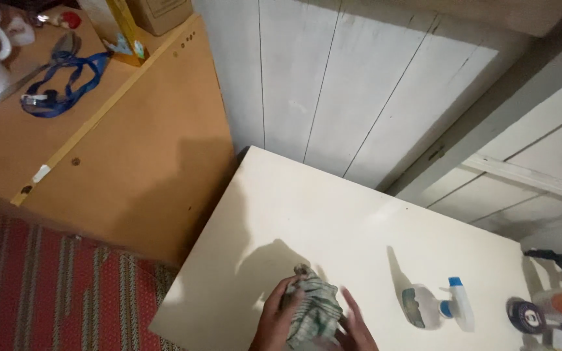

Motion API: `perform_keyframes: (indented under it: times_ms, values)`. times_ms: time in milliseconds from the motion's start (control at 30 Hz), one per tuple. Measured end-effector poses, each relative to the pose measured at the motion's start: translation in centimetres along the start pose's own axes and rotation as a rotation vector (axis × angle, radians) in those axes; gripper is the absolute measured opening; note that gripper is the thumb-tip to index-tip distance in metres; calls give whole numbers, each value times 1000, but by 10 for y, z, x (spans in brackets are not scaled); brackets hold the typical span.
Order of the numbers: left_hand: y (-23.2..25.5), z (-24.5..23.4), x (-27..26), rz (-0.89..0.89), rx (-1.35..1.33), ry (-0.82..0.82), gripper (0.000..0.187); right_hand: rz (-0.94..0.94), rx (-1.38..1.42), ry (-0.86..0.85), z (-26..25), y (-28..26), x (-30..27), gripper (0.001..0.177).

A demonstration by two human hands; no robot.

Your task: Clearing items from a table and then wiping the surface with a cleaning spray and a cloth.

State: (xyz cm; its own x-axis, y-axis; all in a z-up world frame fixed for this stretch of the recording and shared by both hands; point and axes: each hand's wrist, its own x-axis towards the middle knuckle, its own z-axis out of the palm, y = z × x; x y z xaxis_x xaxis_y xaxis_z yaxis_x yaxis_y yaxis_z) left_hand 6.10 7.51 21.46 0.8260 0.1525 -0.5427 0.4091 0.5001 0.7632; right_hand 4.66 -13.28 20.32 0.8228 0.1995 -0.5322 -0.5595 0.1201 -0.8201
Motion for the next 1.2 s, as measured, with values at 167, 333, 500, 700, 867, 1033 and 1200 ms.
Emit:
perform_keyframes:
  times_ms: [167,333,500,700,867,1033,1200]
  values:
    - [60,-14,-30,112,367,-105,59,51,-91,-34,59,-97,25,58]
    - [147,-30,-51,233,735,-26,41,88,-619,-72,89,-164,10,44]
    - [206,-31,-23,895,1227,-161,33,-119,-951,-27,98,-212,6,45]
    - [281,24,-43,697,1108,-542,38,-966,-1099,-21,132,-244,10,82]
    - [313,46,-54,464,1098,-382,53,-485,-647,-90,132,-243,23,36]
    - [284,15,-21,517,932,-364,91,-474,-393,-68,112,-249,28,26]
    - [272,2,-3,392,1056,-497,37,-406,-518,-44,85,-258,25,24]
